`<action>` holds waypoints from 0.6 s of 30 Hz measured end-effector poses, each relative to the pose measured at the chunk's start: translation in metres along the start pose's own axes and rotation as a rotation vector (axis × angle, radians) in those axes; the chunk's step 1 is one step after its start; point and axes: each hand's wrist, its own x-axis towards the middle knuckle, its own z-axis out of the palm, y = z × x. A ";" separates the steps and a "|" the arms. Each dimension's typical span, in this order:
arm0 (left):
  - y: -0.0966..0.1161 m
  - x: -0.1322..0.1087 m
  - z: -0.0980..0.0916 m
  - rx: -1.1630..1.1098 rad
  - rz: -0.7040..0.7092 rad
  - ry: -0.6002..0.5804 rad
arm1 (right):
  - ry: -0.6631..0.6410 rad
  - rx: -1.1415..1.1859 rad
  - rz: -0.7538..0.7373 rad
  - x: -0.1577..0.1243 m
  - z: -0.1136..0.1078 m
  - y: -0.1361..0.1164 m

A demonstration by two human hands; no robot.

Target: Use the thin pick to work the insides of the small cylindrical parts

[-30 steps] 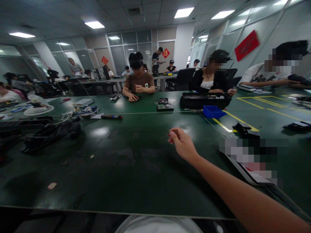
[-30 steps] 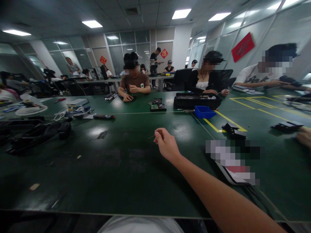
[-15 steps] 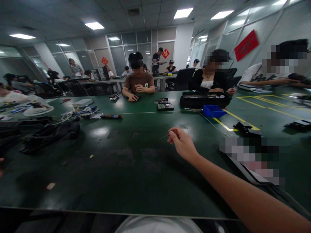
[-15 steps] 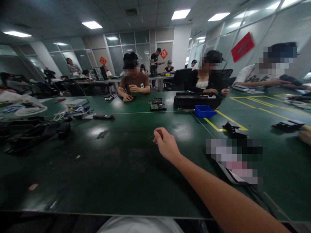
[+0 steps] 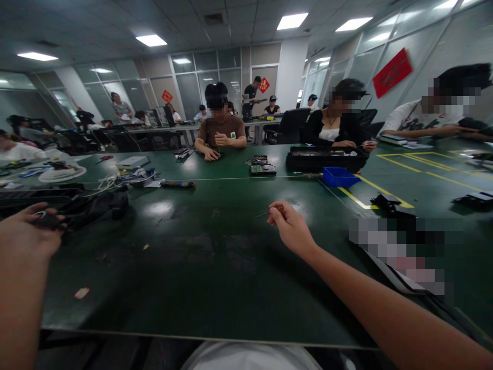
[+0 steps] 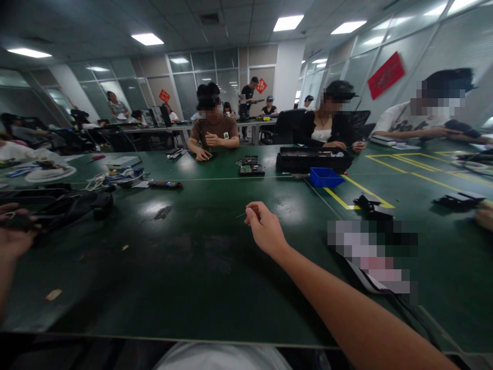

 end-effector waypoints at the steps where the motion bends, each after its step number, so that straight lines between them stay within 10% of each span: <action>1: -0.003 -0.002 0.007 -0.062 -0.034 -0.009 | -0.002 -0.003 0.005 0.000 0.000 0.001; 9: -0.014 -0.095 0.109 -0.242 -0.056 -0.620 | -0.039 -0.039 0.023 0.002 0.002 0.003; 18: -0.063 -0.216 0.189 0.316 0.371 -1.144 | -0.023 -0.119 0.006 -0.002 -0.001 -0.011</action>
